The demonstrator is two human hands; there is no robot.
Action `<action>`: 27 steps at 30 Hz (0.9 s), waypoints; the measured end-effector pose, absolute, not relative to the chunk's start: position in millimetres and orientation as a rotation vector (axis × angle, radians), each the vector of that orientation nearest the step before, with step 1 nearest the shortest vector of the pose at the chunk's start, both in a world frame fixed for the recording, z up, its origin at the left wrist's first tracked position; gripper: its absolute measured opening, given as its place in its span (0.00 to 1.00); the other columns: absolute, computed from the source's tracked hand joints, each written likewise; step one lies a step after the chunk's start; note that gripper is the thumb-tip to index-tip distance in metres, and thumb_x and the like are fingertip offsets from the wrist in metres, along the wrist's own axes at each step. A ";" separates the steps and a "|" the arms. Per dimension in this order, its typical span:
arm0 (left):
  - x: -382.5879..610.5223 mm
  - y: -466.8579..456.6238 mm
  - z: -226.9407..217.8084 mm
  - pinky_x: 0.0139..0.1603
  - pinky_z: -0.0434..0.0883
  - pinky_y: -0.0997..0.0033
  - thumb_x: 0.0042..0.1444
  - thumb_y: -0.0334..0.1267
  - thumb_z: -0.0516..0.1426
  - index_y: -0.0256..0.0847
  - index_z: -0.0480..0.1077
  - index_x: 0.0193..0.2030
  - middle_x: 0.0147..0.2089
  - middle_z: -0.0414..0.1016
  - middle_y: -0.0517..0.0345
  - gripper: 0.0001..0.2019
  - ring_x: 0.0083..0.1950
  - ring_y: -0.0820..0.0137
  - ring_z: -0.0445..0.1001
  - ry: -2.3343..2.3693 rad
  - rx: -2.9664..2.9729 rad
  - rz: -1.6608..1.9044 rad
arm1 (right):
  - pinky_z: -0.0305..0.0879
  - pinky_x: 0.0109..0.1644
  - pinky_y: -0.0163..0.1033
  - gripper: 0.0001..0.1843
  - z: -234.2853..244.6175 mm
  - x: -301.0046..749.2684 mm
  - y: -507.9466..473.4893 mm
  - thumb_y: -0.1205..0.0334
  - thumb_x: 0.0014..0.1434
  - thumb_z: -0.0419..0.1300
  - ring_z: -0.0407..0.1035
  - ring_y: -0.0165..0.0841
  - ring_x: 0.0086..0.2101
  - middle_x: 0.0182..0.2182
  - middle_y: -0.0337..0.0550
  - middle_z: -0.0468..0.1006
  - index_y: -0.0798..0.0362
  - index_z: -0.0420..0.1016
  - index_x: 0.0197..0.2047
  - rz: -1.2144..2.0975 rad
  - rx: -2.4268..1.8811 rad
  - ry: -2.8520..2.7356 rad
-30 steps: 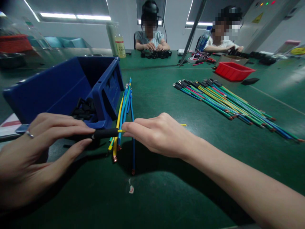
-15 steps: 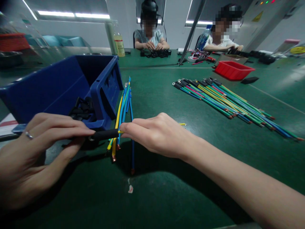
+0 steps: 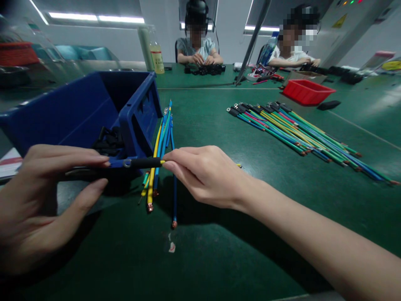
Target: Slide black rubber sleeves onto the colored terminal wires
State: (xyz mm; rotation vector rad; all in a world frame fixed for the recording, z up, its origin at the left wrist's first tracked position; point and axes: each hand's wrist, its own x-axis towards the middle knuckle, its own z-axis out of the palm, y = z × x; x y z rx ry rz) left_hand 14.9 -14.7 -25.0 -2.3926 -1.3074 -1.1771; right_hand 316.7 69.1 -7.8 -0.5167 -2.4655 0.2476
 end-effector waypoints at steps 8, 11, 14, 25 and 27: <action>2.7 -4.7 -18.3 0.61 0.82 0.58 0.81 0.36 0.62 0.53 0.80 0.62 0.57 0.84 0.57 0.10 0.60 0.59 0.82 -1.220 -2.465 -0.982 | 0.61 0.34 0.35 0.15 -4.9 313.7 67.0 0.66 0.87 0.57 0.69 0.29 0.29 0.33 0.39 0.80 0.55 0.81 0.46 0.196 -0.425 -2.462; 2.4 -3.1 -18.3 0.60 0.82 0.57 0.81 0.36 0.61 0.56 0.81 0.60 0.57 0.85 0.59 0.10 0.59 0.59 0.82 -1.219 -2.498 -1.015 | 0.63 0.34 0.35 0.13 -4.4 313.6 65.9 0.65 0.87 0.58 0.72 0.30 0.31 0.35 0.40 0.83 0.53 0.82 0.48 0.158 -0.435 -2.475; 3.7 -3.8 -19.2 0.61 0.81 0.58 0.82 0.38 0.60 0.57 0.81 0.59 0.57 0.85 0.60 0.09 0.59 0.60 0.82 -1.242 -2.483 -1.014 | 0.66 0.36 0.35 0.13 -4.6 314.4 65.5 0.66 0.87 0.58 0.74 0.31 0.33 0.36 0.41 0.84 0.53 0.83 0.50 0.075 -0.415 -2.462; 12.8 -4.6 -22.0 0.57 0.79 0.61 0.82 0.44 0.63 0.57 0.82 0.59 0.54 0.85 0.61 0.06 0.55 0.61 0.82 -1.274 -2.429 -1.064 | 0.67 0.37 0.36 0.14 -6.8 317.6 68.6 0.65 0.88 0.58 0.75 0.31 0.33 0.38 0.42 0.84 0.57 0.87 0.59 0.062 -0.458 -2.518; 13.7 -4.0 -21.9 0.56 0.79 0.60 0.83 0.44 0.63 0.57 0.82 0.59 0.53 0.85 0.61 0.06 0.55 0.61 0.82 -1.270 -2.422 -1.067 | 0.67 0.37 0.36 0.15 -7.1 317.8 68.2 0.66 0.88 0.58 0.75 0.31 0.34 0.40 0.43 0.85 0.57 0.88 0.60 0.055 -0.455 -2.529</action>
